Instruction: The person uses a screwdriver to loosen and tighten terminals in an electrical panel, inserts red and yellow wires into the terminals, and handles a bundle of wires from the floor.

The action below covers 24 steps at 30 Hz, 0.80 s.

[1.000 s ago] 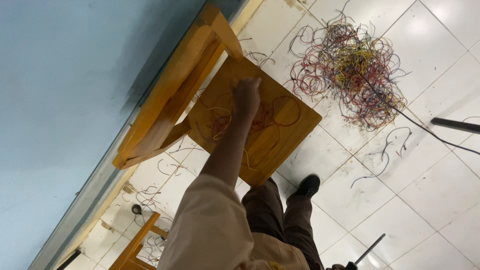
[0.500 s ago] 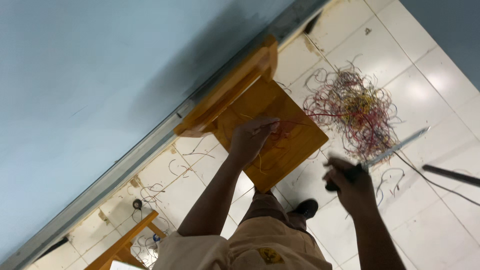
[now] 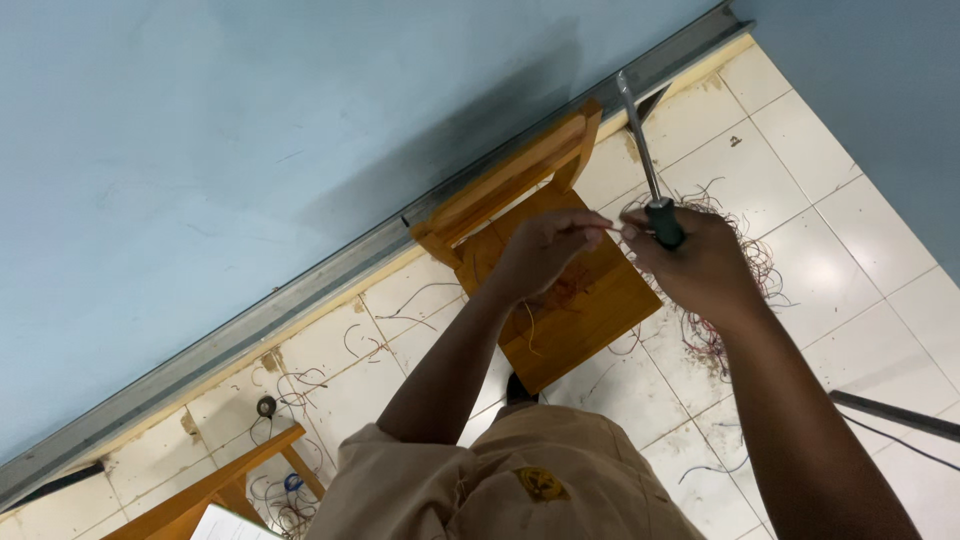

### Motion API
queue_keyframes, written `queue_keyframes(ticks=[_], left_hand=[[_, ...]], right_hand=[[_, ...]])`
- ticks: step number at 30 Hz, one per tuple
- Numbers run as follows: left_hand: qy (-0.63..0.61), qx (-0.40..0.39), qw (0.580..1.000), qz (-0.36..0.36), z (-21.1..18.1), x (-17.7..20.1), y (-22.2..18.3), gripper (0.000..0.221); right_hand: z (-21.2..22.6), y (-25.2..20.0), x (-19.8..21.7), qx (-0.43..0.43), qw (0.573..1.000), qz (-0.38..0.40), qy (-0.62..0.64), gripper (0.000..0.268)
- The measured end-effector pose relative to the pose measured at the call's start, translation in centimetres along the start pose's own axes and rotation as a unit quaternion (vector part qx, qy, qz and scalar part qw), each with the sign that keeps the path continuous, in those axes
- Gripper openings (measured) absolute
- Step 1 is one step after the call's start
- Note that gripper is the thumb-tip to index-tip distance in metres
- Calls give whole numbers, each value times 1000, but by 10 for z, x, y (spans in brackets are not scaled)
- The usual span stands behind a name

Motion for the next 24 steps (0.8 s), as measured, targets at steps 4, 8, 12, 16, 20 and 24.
queue_keyframes(ticks=[4,8,12,16,20,24], left_hand=[[168,118,978,40,26,-3,1,27],[212,-48,973,76,135,-21,-7,28],[251,-112,961,38,186,-25,-7,19],[255,65,963,56,216,-15,-10,46],[299,107,948,35,227,-5,-5,42],[329,82,940,47,243,2,-8,37]], right_hand=[[-27,-6,-14,-109,991,-10,74,22],[-29,-19,-1,-145,980,-47,125,18],[-36,-29,34,-124,971,-120,168,18],[-33,-47,72,-113,963,-174,172,13],[-35,-64,94,-128,964,-211,96,15],[-51,-75,127,-68,942,-283,167,1]])
Point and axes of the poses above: each hand's wrist, its own y-axis towards the middle knuckle, its own x-axis out of the back of the hand, z = x × y, the point moved 7 cm from there along y, towards the middle knuckle, and after that the axes turned 7 degrees about -z, right-handed, at the moved point
